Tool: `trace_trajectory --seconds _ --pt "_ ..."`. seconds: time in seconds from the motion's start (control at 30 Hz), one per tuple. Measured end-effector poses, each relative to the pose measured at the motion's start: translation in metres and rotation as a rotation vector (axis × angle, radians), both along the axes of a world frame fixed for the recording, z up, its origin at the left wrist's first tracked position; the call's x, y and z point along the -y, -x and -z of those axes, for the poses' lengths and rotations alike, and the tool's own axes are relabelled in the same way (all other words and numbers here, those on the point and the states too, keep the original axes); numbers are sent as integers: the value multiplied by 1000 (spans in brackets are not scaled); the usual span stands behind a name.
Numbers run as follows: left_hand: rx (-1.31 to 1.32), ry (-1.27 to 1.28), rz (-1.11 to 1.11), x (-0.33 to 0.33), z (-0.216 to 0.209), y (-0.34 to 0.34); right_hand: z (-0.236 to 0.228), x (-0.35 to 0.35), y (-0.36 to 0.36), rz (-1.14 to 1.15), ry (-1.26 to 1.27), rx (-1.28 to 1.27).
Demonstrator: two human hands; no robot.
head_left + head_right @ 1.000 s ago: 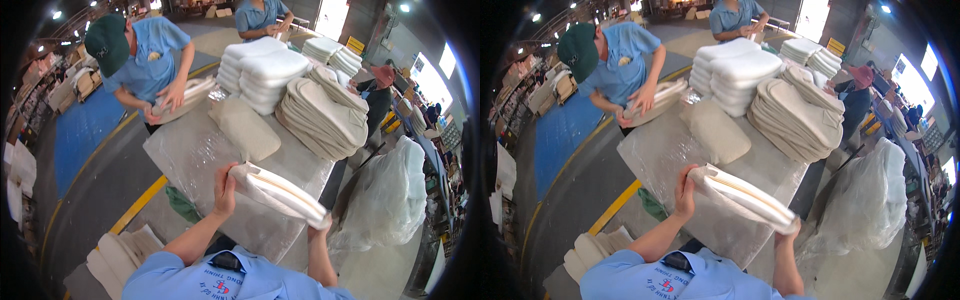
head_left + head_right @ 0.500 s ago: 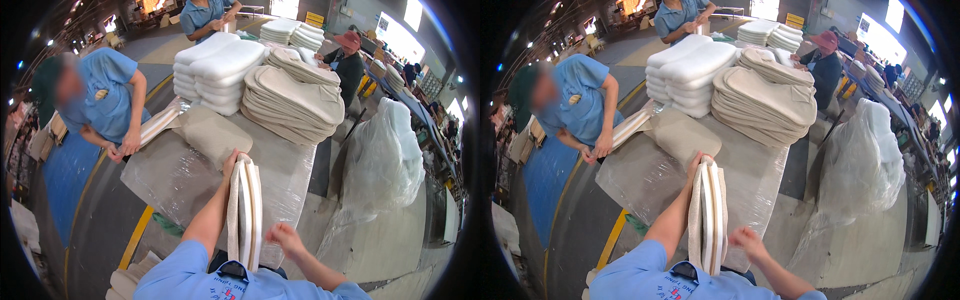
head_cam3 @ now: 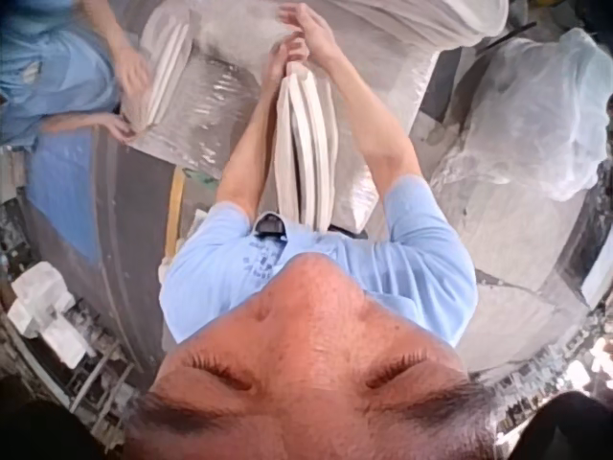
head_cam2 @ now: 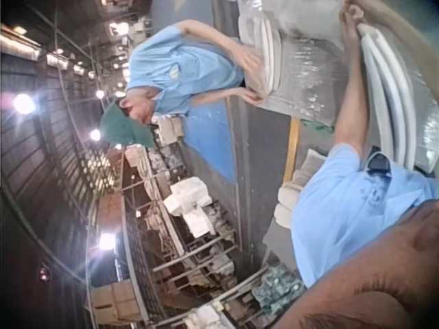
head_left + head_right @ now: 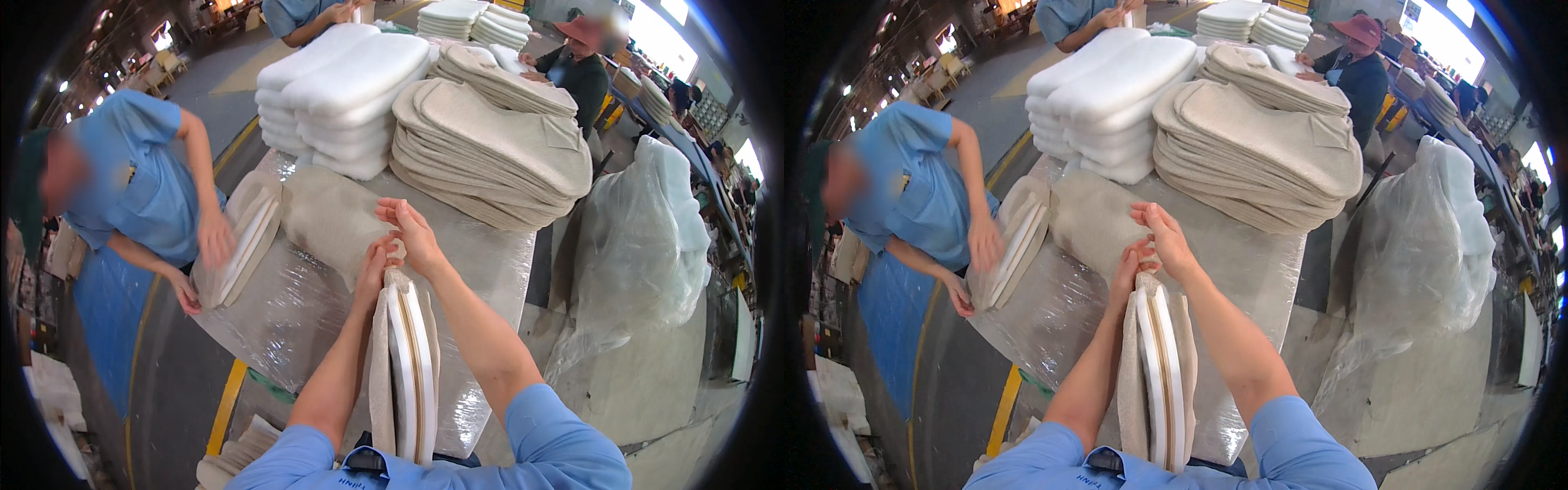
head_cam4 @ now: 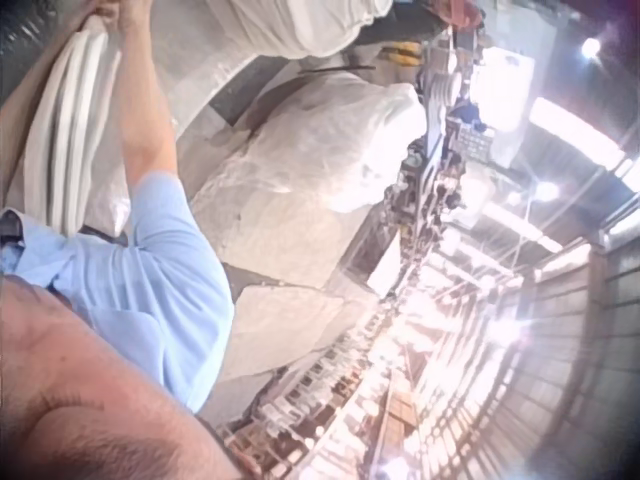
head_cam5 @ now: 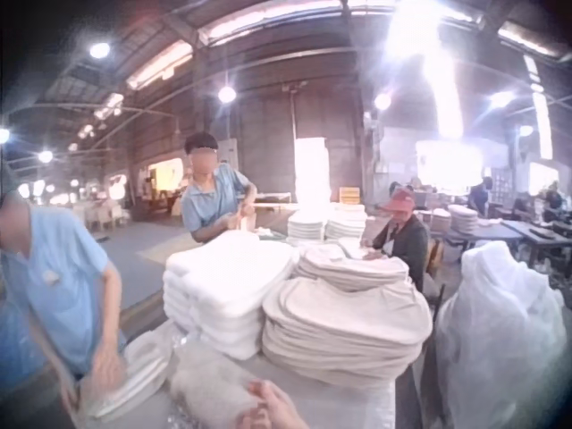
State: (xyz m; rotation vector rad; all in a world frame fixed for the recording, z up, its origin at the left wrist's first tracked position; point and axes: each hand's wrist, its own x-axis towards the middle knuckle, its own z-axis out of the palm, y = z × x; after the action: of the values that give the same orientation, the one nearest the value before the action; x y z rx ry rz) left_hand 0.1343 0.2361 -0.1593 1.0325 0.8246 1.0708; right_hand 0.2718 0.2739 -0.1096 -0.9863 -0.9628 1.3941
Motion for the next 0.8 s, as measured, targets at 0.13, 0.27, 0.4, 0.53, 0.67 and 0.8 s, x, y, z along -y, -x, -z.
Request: trace_trajectory --seconds 0.13,0.27,0.4,0.53,0.67,0.8 --pt "-24 -3 -18 -26 -2 0 2 9 19 -92 -22 98" --pt "-29 54 26 -27 -6 -13 7 15 20 54 -66 125" --pt "23 132 50 -32 2 -9 19 23 34 117 -189 179" --pt "-121 144 76 -30 -19 -14 36 32 30 118 -255 219" --pt "-232 -19 18 -41 -12 -11 38 33 40 149 -303 185" --pt "-315 -27 -39 -50 -16 -7 40 32 37 143 -287 218"
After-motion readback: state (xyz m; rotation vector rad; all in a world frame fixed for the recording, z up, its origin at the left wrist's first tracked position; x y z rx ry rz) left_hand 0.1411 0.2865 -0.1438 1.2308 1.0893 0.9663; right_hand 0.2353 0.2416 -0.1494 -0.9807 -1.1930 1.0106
